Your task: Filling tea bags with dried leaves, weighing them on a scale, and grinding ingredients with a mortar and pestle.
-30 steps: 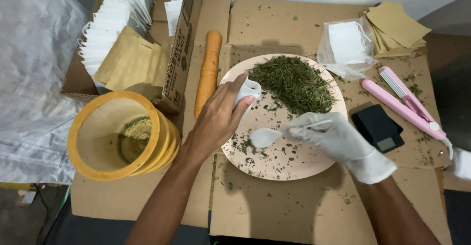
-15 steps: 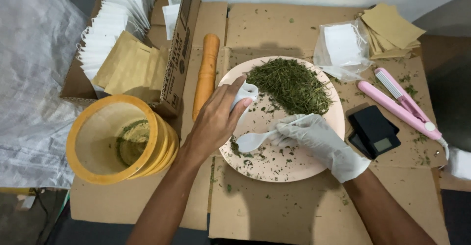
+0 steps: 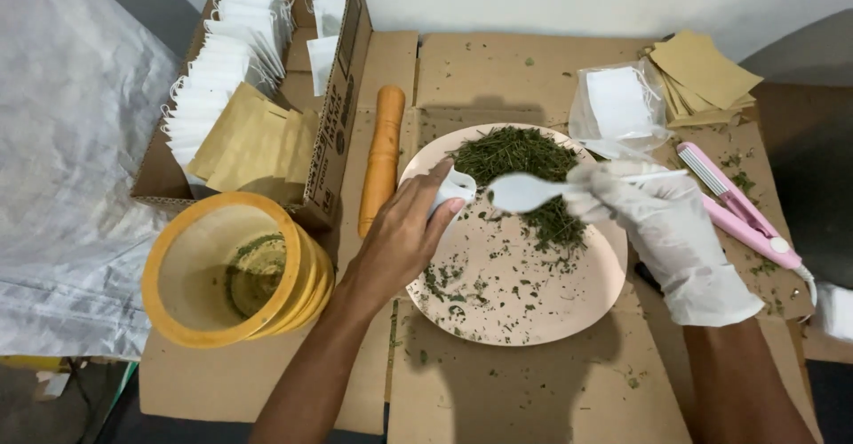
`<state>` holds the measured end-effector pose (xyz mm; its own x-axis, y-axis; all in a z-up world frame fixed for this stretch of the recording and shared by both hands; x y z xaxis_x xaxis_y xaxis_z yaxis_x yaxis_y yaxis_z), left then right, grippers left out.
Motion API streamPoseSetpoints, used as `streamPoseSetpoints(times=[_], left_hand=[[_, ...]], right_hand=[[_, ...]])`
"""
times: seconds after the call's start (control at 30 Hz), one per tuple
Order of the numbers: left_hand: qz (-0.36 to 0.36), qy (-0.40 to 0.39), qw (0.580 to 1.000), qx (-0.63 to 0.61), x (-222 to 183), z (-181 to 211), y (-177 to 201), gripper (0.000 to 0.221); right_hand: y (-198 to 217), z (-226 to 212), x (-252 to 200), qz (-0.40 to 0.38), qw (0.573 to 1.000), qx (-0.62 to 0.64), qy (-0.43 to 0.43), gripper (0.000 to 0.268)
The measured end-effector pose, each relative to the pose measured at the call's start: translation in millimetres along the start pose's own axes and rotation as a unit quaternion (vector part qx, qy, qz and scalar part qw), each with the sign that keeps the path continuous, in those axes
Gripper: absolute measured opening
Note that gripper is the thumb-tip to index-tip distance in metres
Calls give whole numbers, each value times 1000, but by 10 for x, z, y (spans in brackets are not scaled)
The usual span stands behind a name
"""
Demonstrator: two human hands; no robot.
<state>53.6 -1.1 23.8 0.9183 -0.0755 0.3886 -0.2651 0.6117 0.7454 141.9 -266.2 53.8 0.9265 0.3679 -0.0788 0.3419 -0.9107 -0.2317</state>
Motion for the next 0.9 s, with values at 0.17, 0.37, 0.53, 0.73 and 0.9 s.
streamPoseSetpoints(times=[0.17,0.37,0.53,0.73,0.9], left_hand=[[16,-38,999,-1,9,61,27,54],[31,-52,998,3,-9,38,27,53],[73,-32,997,-11,7,72,211,48],[98,-46,994,1,18,143,246,47],[106,-52,993,11,-16,44,167,46]], right_hand=[[-453,-302,-220,29,995,-94,28,23],[-464,-269,-340,-3,986,-117,120,8],[-487,-75,-255,88,976,-200,-27,22],[-661,522,-330,4,968,-214,-135,32],[-474,573,-279,-22,969,-227,-99,26]])
Point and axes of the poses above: each hand's wrist, its own x-axis towards the middle knuckle, its own y-axis out of the back of the hand, z = x × y, the point moved 6 cm from there along x, towards the middle knuckle, and after that the axes turned 6 degrees about x, right-handed, at the moved point
